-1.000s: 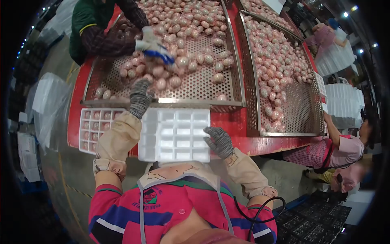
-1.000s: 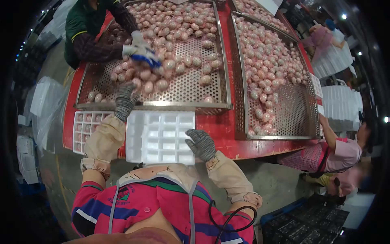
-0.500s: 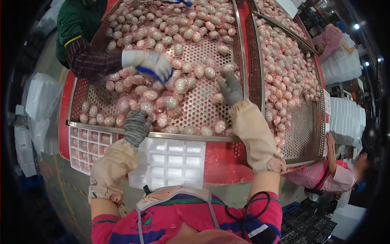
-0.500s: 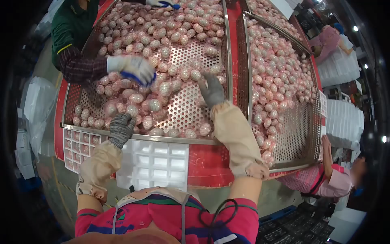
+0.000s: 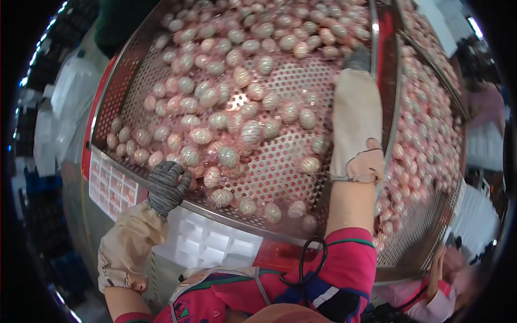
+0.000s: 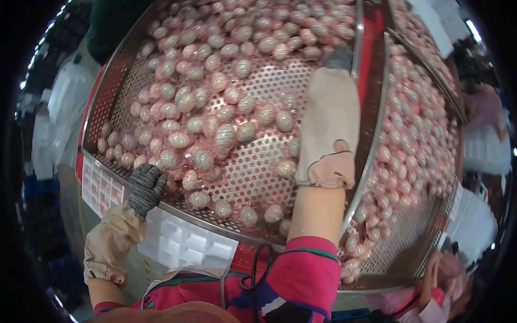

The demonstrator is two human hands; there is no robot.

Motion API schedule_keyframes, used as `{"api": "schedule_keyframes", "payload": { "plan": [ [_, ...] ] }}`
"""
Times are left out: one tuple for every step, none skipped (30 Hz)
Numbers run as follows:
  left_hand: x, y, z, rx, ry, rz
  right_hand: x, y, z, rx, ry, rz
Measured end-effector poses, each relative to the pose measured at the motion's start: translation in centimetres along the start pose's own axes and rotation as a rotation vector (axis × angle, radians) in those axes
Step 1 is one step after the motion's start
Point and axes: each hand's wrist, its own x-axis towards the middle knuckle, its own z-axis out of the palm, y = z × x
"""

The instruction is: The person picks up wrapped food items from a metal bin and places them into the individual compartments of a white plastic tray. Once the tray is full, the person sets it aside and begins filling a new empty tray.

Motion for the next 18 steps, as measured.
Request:
{"api": "schedule_keyframes", "payload": {
  "plan": [
    [0.0,0.0,0.0,0.016,-0.011,-0.036,0.7,0.7,0.2,0.040,-0.015,0.027],
    [0.2,0.1,-0.1,0.010,-0.013,-0.021,1.1,0.7,0.1,0.063,-0.027,0.018],
    [0.4,0.1,-0.1,0.003,-0.013,0.001,1.0,-0.1,-1.2,0.078,-0.023,-0.005],
    [0.7,-0.1,-0.1,0.015,-0.015,-0.016,0.3,-1.4,-3.0,0.087,-0.007,-0.054],
    [0.7,-0.1,-0.1,0.008,-0.020,-0.014,-1.0,-2.3,-5.5,0.090,-0.014,-0.095],
    [0.7,-0.1,0.1,-0.006,-0.028,-0.008,-2.8,-4.2,-9.1,0.082,-0.022,-0.153],
    [0.8,-0.2,0.3,-0.002,-0.031,-0.009,-4.8,-6.3,-12.9,0.076,-0.023,-0.220],
    [0.9,-0.2,0.3,-0.021,-0.012,-0.001,-6.4,-8.0,-16.0,0.062,-0.012,-0.290],
    [0.9,-0.3,0.4,-0.042,0.006,0.005,-8.8,-9.7,-19.8,0.048,0.011,-0.386],
    [0.7,-0.3,0.4,-0.040,0.006,-0.008,-10.1,-10.7,-21.6,0.039,0.039,-0.464],
    [0.6,-0.4,0.4,-0.022,-0.012,-0.006,-10.3,-11.2,-22.7,0.032,0.040,-0.498],
    [0.7,-0.4,0.4,-0.006,-0.024,0.001,-9.9,-11.0,-22.4,0.033,0.036,-0.504],
    [0.7,-0.4,0.2,0.001,-0.045,-0.007,-8.9,-10.0,-21.4,0.037,-0.221,-0.257],
    [0.8,-0.3,0.3,-0.001,-0.048,-0.006,-7.5,-8.5,-19.9,0.039,-0.474,-0.002],
    [0.7,-0.5,0.7,0.036,0.007,0.011,-3.9,-5.0,-9.8,0.409,-0.231,0.198],
    [0.4,-0.6,1.0,0.069,0.053,0.025,-0.4,-1.6,0.0,0.793,0.072,0.297],
    [-0.1,-0.8,1.1,0.110,0.026,0.003,-0.7,-0.5,0.8,0.784,0.052,0.301],
    [-0.1,-0.7,0.8,0.105,-0.012,-0.021,-1.6,0.2,1.2,0.458,-0.036,0.157]
  ]
}}
